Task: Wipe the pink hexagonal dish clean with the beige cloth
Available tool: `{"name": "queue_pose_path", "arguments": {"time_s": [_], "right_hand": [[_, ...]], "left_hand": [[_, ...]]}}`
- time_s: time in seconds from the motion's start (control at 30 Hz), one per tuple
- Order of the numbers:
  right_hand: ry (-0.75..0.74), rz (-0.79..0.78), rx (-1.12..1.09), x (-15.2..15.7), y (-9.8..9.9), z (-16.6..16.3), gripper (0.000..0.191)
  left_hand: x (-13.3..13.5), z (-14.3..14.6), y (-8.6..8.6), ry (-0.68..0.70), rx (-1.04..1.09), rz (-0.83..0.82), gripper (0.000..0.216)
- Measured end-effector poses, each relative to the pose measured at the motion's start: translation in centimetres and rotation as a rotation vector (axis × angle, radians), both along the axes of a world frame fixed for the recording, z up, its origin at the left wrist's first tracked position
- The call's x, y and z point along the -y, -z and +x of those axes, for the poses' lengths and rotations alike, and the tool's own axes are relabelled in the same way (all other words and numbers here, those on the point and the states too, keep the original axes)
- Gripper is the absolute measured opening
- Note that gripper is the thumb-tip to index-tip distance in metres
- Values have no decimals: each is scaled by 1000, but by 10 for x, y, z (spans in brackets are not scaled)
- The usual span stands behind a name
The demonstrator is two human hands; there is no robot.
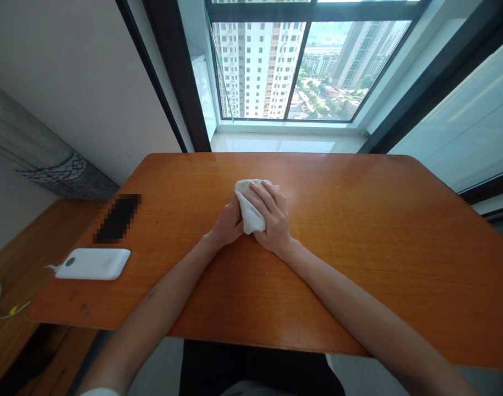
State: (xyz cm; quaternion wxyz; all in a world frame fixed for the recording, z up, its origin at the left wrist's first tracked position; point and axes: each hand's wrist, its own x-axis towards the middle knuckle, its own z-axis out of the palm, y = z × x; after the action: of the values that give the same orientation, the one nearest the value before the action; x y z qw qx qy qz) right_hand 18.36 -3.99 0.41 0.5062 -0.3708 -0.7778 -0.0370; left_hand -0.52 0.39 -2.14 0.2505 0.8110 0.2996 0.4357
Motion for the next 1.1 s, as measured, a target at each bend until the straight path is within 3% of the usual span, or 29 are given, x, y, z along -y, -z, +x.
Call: {"name": "queue_pose_path", "arguments": {"time_s": [0.23,0.43,0.5,0.67,0.73,0.9,0.97,1.1], "right_hand": [[115,-170,-369,-13,8,3,50],[-11,-18,-29,-1,1,0,57],[-7,-24,-68,-3,2,-1,55],[93,-212,-429,-17,11,1,51],[92,-205,-407,-15,10,2,51],[24,-45,-72,-2,3,-2,54],[29,-60,-113,-5,3,-2,53],[61,-231,-410,-16,7,1,50]], "left_hand": [[8,6,-16,-46,-6,12,60],[2,1,-5,-18,-37,-18,56],[2,2,-5,-29,-32,-20,55],[7,6,-17,-52,-22,-2,61],[8,5,-17,-52,-20,5,61],[5,1,-8,-33,-22,-39,62],[5,2,-9,-41,-19,-45,61],[7,5,-16,-54,-28,-2,62]]}}
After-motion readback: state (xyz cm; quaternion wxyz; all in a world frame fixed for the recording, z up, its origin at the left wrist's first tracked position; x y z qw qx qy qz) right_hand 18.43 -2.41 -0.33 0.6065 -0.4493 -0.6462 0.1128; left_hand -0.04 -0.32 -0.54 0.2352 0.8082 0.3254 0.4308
